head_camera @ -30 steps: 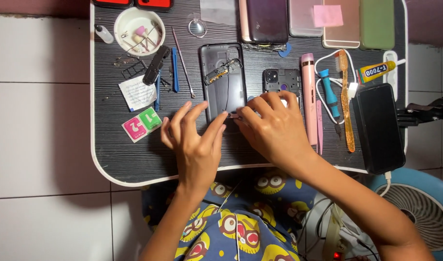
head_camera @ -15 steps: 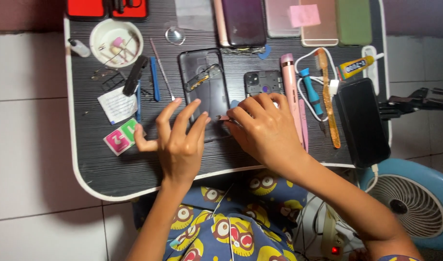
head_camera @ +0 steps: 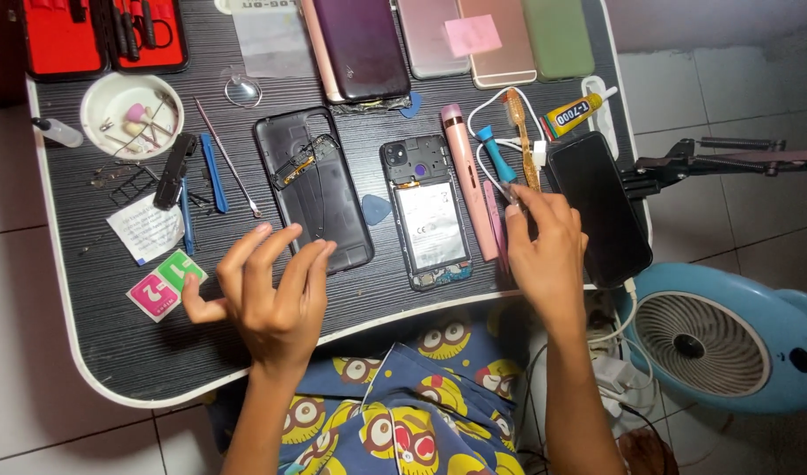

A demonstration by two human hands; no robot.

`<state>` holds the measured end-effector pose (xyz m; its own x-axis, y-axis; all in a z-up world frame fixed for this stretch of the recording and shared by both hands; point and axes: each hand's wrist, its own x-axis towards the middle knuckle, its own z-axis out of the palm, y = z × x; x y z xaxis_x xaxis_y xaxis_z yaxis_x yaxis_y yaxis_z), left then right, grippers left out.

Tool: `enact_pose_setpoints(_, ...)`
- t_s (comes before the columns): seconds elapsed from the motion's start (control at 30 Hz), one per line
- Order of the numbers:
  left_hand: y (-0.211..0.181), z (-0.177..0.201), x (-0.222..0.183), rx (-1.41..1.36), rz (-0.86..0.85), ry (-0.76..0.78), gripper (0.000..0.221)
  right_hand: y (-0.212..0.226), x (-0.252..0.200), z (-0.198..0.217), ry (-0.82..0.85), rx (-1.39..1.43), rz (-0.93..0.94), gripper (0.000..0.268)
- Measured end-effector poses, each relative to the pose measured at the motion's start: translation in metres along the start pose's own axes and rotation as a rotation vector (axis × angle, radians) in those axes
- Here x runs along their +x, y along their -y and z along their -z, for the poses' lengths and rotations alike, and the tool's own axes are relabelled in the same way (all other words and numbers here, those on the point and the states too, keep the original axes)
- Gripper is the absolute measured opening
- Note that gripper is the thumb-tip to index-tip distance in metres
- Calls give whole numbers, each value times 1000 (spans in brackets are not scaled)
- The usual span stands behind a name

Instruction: The person disassembles a smartphone by unscrewing components and removing the motherboard. They use a screwdriver and tweezers to carefully detach parts and place them on the table.

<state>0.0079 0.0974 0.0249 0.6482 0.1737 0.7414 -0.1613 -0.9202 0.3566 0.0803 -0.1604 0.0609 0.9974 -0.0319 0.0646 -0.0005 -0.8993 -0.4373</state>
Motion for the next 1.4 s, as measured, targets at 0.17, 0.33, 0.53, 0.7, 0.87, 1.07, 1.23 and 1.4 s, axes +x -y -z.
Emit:
enact_pose_setpoints(0.17, -15, 1, -24, 15, -8, 22, 5, -19, 15, -10, -122, -30, 84, 30)
enact_pose_setpoints(0.33, -26, -7, -41, 51, -16, 85, 16, -22, 85, -7, -185, -67, 295, 30)
enact_pose_setpoints(0.53, -25, -7, -38, -57, 96, 357, 21, -16, 155, -32, 11, -221, 724, 26)
enact_pose_setpoints(0.7, -25, -7, -40, 3, 7, 309, 11, -21, 162, -52, 24, -280, 798, 26)
enact_pose_setpoints(0.87, -24, -10, -44, 11, -6, 324, 13, -14, 146, -41, -1, -181, 833, 26)
enact_pose_setpoints(1.07, -27, -9, -38, 43, -9, 313, 10, 13, 79, -12, -40, 100, 810, 16)
enact_pose_setpoints(1.23, -27, -9, -39, 30, -6, 305, 12, 22, 4, -21, 108, 33, 621, 31)
enact_pose_setpoints(1.4, -28, -7, -39, 10, 44, 274, 13, 30, -30, -48, 40, -86, 463, 67)
